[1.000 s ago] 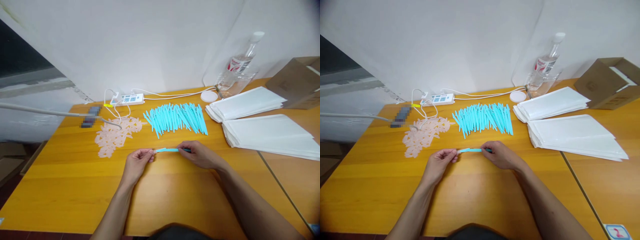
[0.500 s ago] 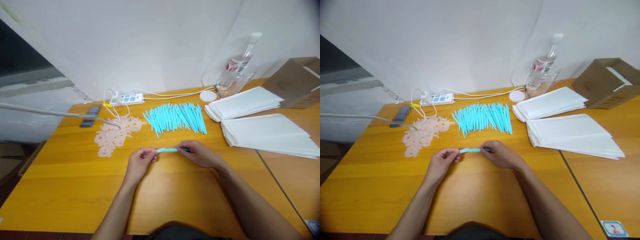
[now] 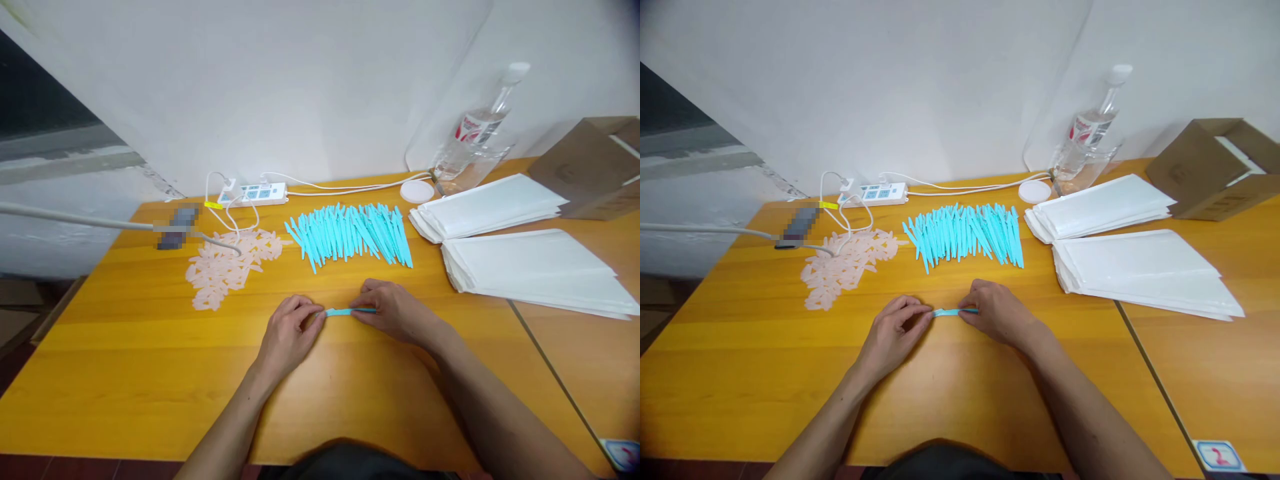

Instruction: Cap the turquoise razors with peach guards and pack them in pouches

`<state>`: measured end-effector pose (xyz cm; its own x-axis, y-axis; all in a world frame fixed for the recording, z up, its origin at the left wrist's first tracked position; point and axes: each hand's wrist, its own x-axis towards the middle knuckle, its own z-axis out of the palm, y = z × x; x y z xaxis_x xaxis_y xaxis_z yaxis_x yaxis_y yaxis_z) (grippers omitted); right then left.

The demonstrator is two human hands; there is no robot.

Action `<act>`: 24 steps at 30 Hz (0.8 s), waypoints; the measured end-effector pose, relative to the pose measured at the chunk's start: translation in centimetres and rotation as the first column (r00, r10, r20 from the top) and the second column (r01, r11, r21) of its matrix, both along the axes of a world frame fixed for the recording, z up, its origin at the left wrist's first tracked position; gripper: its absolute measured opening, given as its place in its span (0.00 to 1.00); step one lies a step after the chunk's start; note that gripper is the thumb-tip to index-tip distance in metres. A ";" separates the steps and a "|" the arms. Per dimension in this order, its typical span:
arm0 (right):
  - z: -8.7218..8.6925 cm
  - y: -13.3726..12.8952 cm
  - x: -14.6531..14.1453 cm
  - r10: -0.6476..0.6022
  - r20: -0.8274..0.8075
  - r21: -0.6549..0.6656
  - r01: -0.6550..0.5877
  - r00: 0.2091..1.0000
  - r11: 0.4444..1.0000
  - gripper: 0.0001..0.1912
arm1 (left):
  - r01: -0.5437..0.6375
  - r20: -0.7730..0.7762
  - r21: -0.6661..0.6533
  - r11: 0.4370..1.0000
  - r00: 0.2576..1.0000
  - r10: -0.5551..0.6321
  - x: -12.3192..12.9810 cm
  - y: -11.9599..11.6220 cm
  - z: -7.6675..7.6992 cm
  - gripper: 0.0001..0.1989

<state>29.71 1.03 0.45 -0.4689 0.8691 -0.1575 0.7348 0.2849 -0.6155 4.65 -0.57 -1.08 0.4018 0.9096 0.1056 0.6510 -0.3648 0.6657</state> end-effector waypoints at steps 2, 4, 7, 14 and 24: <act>-0.1 -0.1 0.0 -0.023 -0.036 0.020 0.024 0.999 1.000 0.10 | 0.048 -0.012 0.013 0.999 0.999 -0.048 0.2 -0.1 -0.3 0.11; -0.2 0.2 0.0 -0.076 -0.061 0.056 0.079 0.995 0.995 0.11 | 0.087 -0.032 0.026 0.996 0.996 -0.086 0.3 -0.1 -0.5 0.11; -0.1 1.8 -0.3 -0.246 -0.017 0.152 0.246 0.969 0.957 0.13 | 0.106 -0.043 0.036 0.994 0.994 -0.105 0.3 -0.1 -0.7 0.10; 0.3 8.4 -0.6 -0.602 0.237 0.352 0.510 0.763 0.785 0.19 | 0.117 -0.021 0.031 0.993 0.993 -0.116 0.0 -0.6 -0.7 0.10; -0.9 10.1 0.2 -0.614 0.273 0.333 0.526 0.740 0.782 0.17 | 0.179 -0.043 0.019 0.984 0.983 -0.178 -0.1 -2.4 -0.2 0.08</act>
